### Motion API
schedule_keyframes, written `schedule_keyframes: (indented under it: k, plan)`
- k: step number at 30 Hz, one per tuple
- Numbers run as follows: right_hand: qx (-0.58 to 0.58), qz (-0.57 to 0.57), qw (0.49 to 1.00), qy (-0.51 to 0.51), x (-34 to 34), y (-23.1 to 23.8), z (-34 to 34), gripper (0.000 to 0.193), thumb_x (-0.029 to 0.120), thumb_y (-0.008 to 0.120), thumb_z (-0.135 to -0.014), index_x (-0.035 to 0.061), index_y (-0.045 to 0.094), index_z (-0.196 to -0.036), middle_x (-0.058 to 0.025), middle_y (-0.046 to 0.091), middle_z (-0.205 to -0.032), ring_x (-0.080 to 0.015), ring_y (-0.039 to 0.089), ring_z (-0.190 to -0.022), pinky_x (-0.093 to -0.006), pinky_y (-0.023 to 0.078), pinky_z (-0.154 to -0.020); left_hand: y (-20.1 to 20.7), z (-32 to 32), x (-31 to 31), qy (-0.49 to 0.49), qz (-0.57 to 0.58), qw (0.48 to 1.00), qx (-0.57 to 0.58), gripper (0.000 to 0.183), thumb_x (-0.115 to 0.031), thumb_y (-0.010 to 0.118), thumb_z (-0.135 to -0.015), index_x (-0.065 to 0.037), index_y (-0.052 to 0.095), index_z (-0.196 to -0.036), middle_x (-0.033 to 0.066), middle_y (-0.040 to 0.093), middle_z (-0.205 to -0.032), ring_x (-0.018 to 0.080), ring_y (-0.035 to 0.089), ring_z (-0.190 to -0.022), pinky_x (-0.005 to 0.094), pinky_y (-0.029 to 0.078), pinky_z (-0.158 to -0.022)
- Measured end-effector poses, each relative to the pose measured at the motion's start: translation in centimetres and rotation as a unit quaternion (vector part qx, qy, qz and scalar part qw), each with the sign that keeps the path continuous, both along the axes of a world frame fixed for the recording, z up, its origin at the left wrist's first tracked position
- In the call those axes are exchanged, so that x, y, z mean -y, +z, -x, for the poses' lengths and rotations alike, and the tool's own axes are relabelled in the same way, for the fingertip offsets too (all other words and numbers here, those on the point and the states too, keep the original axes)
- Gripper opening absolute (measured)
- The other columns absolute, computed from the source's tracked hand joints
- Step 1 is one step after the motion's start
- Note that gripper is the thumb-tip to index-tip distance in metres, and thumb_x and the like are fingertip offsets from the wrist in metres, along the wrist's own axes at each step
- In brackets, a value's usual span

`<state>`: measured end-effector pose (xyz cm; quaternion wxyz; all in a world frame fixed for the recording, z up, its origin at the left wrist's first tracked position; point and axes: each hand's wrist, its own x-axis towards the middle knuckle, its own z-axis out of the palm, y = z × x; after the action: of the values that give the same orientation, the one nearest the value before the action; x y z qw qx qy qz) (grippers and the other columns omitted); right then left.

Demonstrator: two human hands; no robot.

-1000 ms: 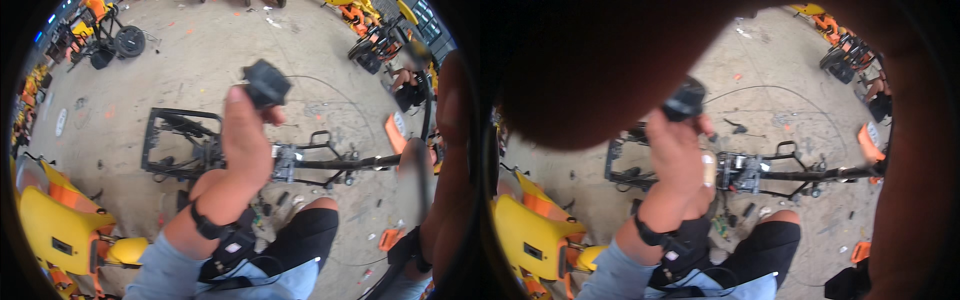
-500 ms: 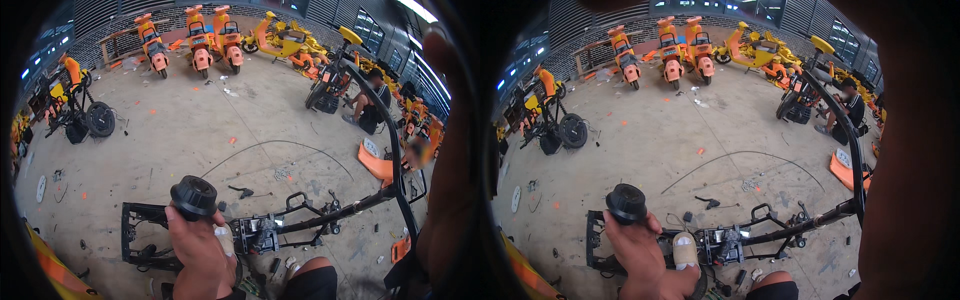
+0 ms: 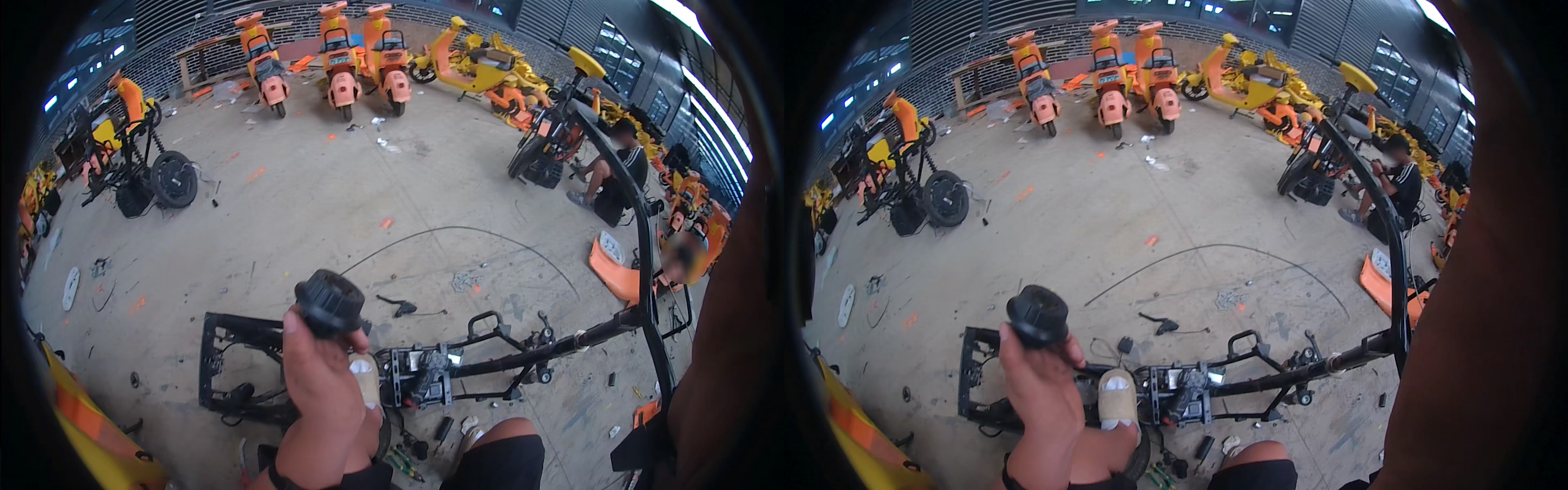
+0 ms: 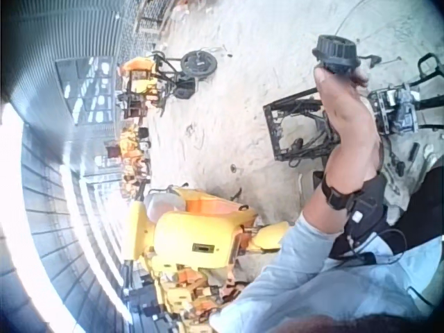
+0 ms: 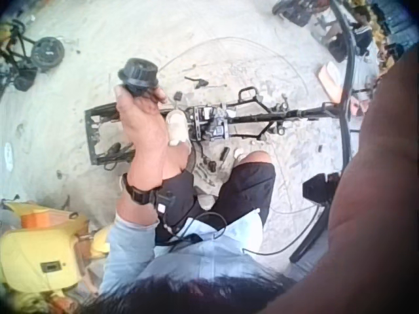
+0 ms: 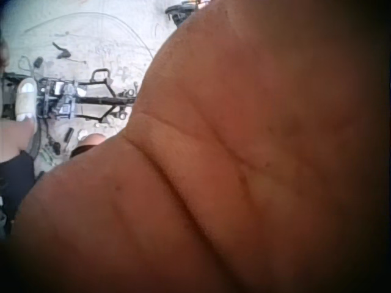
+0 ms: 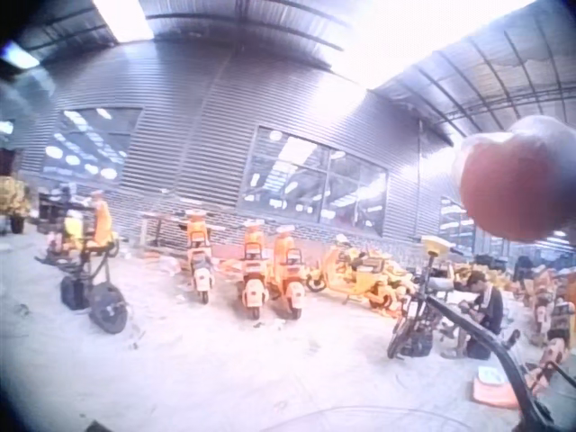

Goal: The person assembles a throttle handle onto a motorcycle frame by fitting a cable into the throttle tube, positioning the housing over the handlebar, and tightening screws with a screwdriver.

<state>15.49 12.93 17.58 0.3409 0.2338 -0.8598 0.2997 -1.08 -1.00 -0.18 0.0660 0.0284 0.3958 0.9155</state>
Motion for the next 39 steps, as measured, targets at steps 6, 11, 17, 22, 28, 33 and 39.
schedule_keyframes:
  k: [6,11,17,22,28,33,39]
  plan:
    - [-0.009,0.012,1.0,0.022,0.4,1.0,0.1,0.102,0.042,0.087,-0.075,0.0027,0.031,-0.151,-0.0182,0.049,-0.141,-0.0316,0.054,-0.123,-0.0436,0.048,-0.099,0.2,0.0,1.0,-0.026,0.039,0.998,-0.032,0.054,-0.054,0.036,-0.105,-0.006,0.06,-0.103,0.0044,0.061,-0.082,0.0156,0.055,-0.071,0.0322,0.042,-0.065]
    - [-0.04,0.028,0.998,0.039,0.6,3.4,0.3,0.103,0.043,0.087,-0.076,0.0029,0.03,-0.151,-0.0186,0.049,-0.141,-0.0318,0.054,-0.124,-0.044,0.048,-0.099,0.3,-0.2,0.9,-0.045,0.064,0.995,-0.068,0.051,-0.051,0.038,-0.106,-0.005,0.059,-0.105,0.0062,0.061,-0.082,0.0164,0.057,-0.071,0.0327,0.044,-0.066]
    - [-0.014,0.072,0.992,0.106,1.0,3.6,5.6,0.103,0.043,0.087,-0.076,0.003,0.029,-0.152,-0.0191,0.048,-0.141,-0.0321,0.053,-0.124,-0.0444,0.047,-0.101,-1.1,0.4,3.0,-0.029,0.086,0.995,-0.033,0.052,-0.048,0.036,-0.108,-0.003,0.059,-0.1,0.0057,0.06,-0.079,0.0139,0.056,-0.072,0.0299,0.044,-0.067]
    - [0.183,0.017,0.981,0.054,-0.3,2.7,8.1,0.098,0.044,0.084,-0.079,0.0024,0.031,-0.151,-0.0205,0.05,-0.14,-0.0335,0.054,-0.124,-0.044,0.047,-0.102,0.0,-0.6,0.1,-0.046,0.097,0.993,-0.047,0.053,-0.052,0.037,-0.106,-0.004,0.056,-0.12,0.0028,0.058,-0.091,0.0131,0.051,-0.074,0.0286,0.04,-0.064]
    - [0.32,-0.099,0.937,-0.096,0.5,-4.4,8.5,0.076,0.058,0.064,-0.09,0.0011,0.045,-0.137,-0.0264,0.061,-0.118,-0.0441,0.061,-0.109,-0.0469,0.05,-0.093,-1.8,-1.4,-1.7,-0.083,0.02,0.993,-0.077,0.052,-0.045,0.037,-0.107,-0.002,0.052,-0.131,0.0115,0.061,-0.127,0.0207,0.057,-0.119,0.0385,0.046,-0.098]
    - [0.281,-0.026,0.949,-0.139,3.1,-5.7,9.8,0.054,0.055,0.054,-0.095,0.0039,0.055,-0.111,-0.0226,0.066,-0.1,-0.0446,0.066,-0.09,-0.0504,0.053,-0.079,-0.6,-2.1,-1.3,-0.061,0.107,0.986,-0.115,0.056,-0.04,0.022,-0.11,0.002,0.047,-0.137,0.0142,0.058,-0.132,0.0228,0.058,-0.12,0.0372,0.046,-0.103]
    - [0.298,-0.048,0.928,-0.218,3.0,-5.2,8.1,0.044,0.049,0.057,-0.096,0.0046,0.056,-0.101,-0.0232,0.068,-0.089,-0.0444,0.066,-0.085,-0.0507,0.052,-0.073,0.0,-4.8,-1.7,-0.08,0.287,0.952,-0.072,0.051,-0.041,0.028,-0.111,-0.003,0.055,-0.132,0.0111,0.063,-0.122,0.0166,0.06,-0.11,0.0336,0.049,-0.096]
